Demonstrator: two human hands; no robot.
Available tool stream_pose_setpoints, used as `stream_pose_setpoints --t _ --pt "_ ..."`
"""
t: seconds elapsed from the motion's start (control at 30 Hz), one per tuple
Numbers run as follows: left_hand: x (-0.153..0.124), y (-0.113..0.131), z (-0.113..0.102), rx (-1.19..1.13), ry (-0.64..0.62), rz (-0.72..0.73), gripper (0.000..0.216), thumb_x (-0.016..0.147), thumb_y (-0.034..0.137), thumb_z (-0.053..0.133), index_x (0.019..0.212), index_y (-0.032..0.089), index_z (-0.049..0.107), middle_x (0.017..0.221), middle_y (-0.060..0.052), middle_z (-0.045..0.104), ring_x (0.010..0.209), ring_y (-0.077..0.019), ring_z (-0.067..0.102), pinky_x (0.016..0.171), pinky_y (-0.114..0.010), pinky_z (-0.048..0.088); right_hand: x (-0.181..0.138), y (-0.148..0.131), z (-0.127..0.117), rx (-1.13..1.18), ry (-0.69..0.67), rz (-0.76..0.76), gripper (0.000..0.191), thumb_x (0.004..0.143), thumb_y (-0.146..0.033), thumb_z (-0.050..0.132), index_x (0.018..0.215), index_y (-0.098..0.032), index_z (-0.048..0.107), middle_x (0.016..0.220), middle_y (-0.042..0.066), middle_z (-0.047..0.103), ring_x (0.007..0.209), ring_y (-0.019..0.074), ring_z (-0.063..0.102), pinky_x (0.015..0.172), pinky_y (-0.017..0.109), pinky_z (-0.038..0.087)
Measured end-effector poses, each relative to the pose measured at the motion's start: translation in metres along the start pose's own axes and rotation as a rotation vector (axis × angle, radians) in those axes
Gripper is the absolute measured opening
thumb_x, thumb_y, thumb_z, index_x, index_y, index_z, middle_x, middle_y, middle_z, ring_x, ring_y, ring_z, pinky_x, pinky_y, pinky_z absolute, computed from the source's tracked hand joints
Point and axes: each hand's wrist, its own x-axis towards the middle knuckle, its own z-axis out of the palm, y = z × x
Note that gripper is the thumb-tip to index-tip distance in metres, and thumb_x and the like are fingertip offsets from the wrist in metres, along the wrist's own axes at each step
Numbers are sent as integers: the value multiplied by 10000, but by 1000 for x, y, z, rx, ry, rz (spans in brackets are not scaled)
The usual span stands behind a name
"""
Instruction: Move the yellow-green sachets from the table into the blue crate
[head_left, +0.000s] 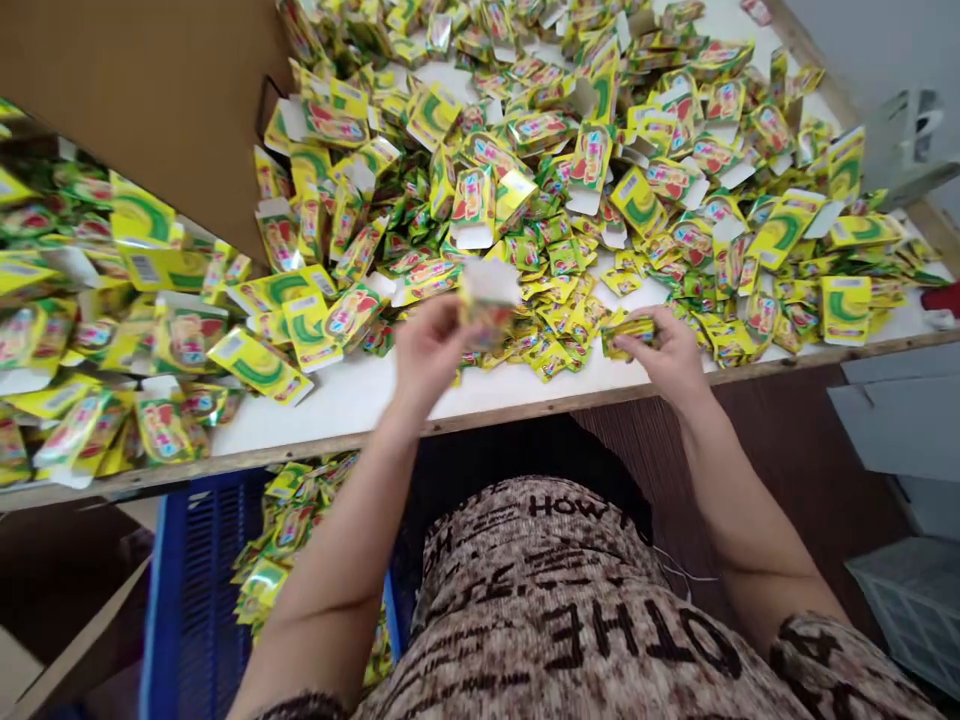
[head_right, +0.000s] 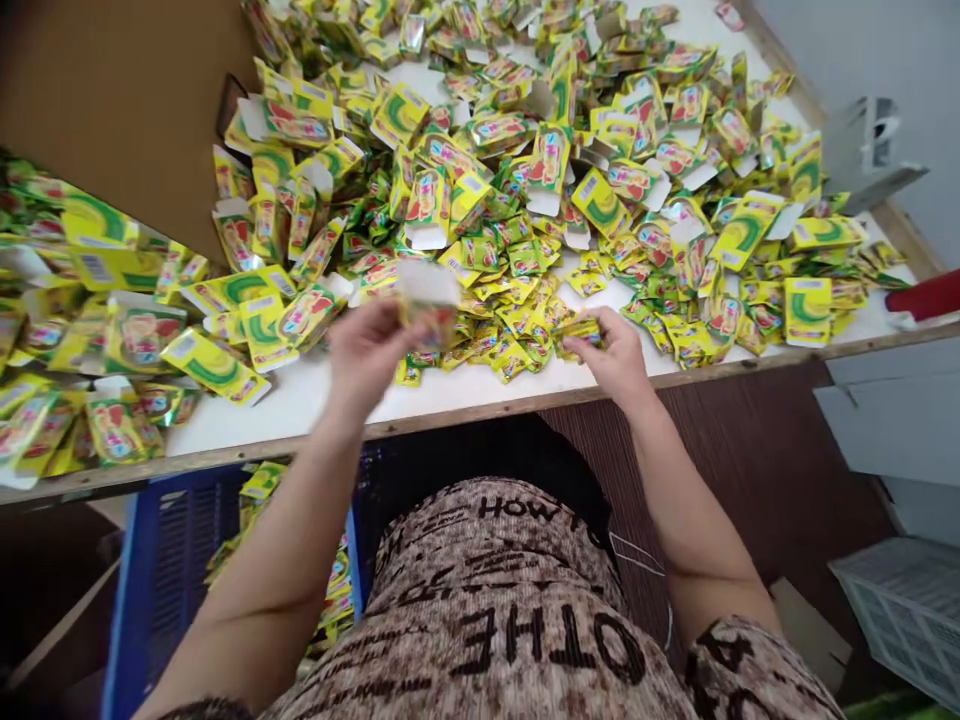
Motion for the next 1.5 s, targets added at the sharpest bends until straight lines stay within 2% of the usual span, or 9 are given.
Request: stream_pose_setpoints --t 0.1,0.27,0.53,0.7,0.8,0.97,1.13,1.33,1.5 --pt "-53 -14 37 -152 -135 -207 379 755 404 809 989 162 636 930 -43 734 841 -173 701 821 -323 565 -3 -35 37 182 155 -92 293 865 -420 659 1092 -257 571 973 35 639 853 213 642 727 336 539" --pt "-74 -28 48 -227 -108 -303 326 754 347 789 972 171 623 935 -43 732 880 -178 699 867 -322 545 -3 -62 79 22 16 -297 124 888 -327 643 992 -260 651 1015 57 659 1007 255 626 910 415 513" --pt "-82 -28 42 -176 -114 -249 241 814 343 729 959 180 627 910 -34 701 860 -172 661 835 -298 515 9 -80 69 -422 -416 -518 170 841 -100 577 882 -223 687 861 69 614 911 260 560 807 380 448" --pt "-80 -27 41 -243 -152 -204 394 799 394 761 1118 200 636 1038 -48 703 945 -196 651 872 -308 509 10 -101 64 -500 -653 -581 251 857 -87 526 1035 -194 667 991 98 616 953 262 545 817 377 434" --pt "-77 -27 41 -301 -169 -200 345 808 409 754 1068 198 674 1012 -43 704 935 -193 641 871 -307 504 10 -103 66 -435 -590 -499 284 861 -111 565 1117 -210 635 980 69 653 910 247 580 787 360 443" --pt "-77 -27 40 -327 -143 -208 345 804 440 755 1026 188 678 1003 -44 704 943 -194 630 900 -323 500 7 -97 70 -462 -428 -599 171 920 -186 576 799 -217 694 932 89 646 947 267 548 837 420 442" --pt "-77 -27 37 -248 -135 -170 345 813 475 731 1002 191 681 973 -32 695 934 -197 613 889 -319 495 2 -101 69 -562 -476 -700 151 903 -363 666 895 -229 734 1294 128 583 1296 376 389 993 548 387" --pt "-79 -22 37 -241 -117 -160 297 799 408 749 993 191 688 901 -11 681 865 -183 601 838 -302 487 3 -97 70 -462 -551 -691 133 946 -253 591 1035 -202 677 1145 126 632 1094 288 534 962 472 452" --pt "-80 -21 41 -222 -122 -121 261 773 341 744 982 190 703 919 -23 704 881 -193 611 839 -308 480 -1 -90 75 -527 -585 -698 162 908 -319 664 1027 -241 742 1258 115 610 1256 332 445 1044 548 401"
